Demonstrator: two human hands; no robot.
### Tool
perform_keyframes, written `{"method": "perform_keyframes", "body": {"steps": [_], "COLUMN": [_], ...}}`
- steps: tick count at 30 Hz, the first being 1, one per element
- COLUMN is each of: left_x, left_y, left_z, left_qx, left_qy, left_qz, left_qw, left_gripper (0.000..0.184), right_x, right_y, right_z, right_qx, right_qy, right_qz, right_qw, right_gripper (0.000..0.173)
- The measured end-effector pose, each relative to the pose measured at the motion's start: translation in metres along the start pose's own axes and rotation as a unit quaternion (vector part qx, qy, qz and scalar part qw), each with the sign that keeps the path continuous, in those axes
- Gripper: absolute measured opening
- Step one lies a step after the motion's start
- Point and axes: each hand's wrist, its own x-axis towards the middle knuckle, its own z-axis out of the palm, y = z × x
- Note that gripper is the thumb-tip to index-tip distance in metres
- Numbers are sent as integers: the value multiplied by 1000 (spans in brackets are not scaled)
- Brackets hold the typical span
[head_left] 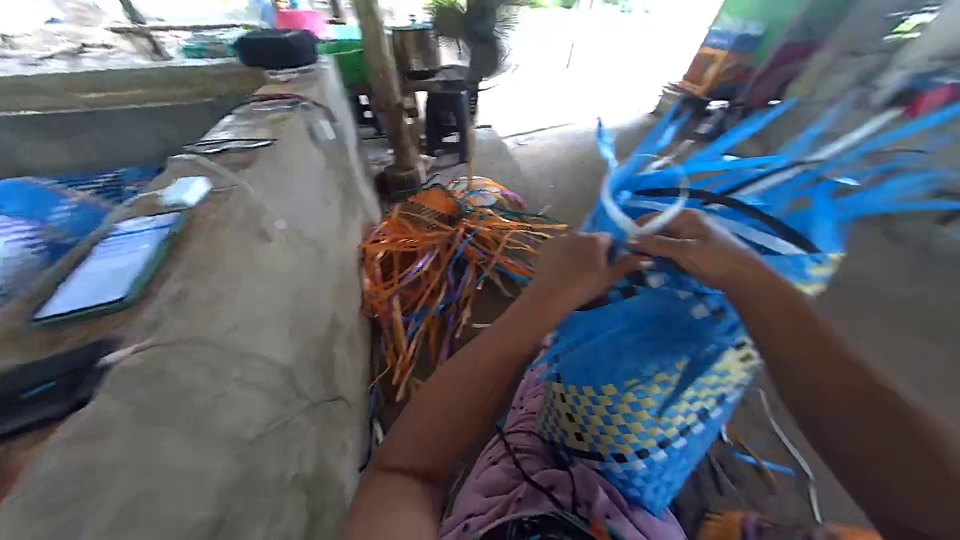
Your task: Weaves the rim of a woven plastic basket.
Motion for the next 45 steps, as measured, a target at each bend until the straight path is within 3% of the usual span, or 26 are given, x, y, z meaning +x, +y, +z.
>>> {"method": "perform_keyframes", "body": {"steps": [7, 11, 15, 18, 20, 23, 24, 27, 30, 32, 37, 41, 45], "left_x": [-19, -63, -116, -121, -110, -75, -62, -23, 11, 22, 33, 33, 30], "left_y": [-33, -96, -196, -213, -207, -161, -138, -83, -58, -46, -30, -25, -27], "left_z": [26, 31, 38, 32, 28, 24, 20, 4, -8, -15, -21, -19, -5], "left_qx": [-95, -27, 43, 34, -7, -66, -83, -94, -79, -64, -30, 17, 40], "left_qy": [-4, -64, 97, 148, 134, 120, 115, 104, 125, 127, 142, 100, 78], "left_qz": [42, 5, -10, 8, 36, 118, 137, 195, 287, 308, 346, 339, 325], "left_qw": [995, 998, 994, 988, 990, 984, 980, 971, 946, 941, 927, 935, 942], "left_gripper": [37, 43, 49, 45, 28, 23, 20, 12, 14, 14, 14, 11, 6], "right_x": [4, -3, -11, -9, -9, -15, -15, -12, -12, -14, -15, -16, -19], "right_y": [9, 23, 33, 28, 26, 16, 14, 19, 20, 18, 21, 22, 21], "right_z": [0, -12, -24, -16, -6, 21, 27, 35, 33, 32, 32, 32, 25], "right_qx": [-35, -34, -92, -98, -142, -260, -283, -281, -227, -206, -187, -175, -151], "right_qy": [3, 33, 52, 56, 63, 100, 120, 183, 194, 199, 198, 190, 184], "right_qz": [-15, -3, 2, -14, -51, -40, -42, -112, -144, -140, -145, -157, -123], "right_qw": [999, 999, 994, 993, 986, 960, 951, 935, 944, 948, 951, 953, 963], "right_gripper": [19, 21, 22, 23, 32, 61, 60, 36, 28, 26, 22, 21, 34]}}
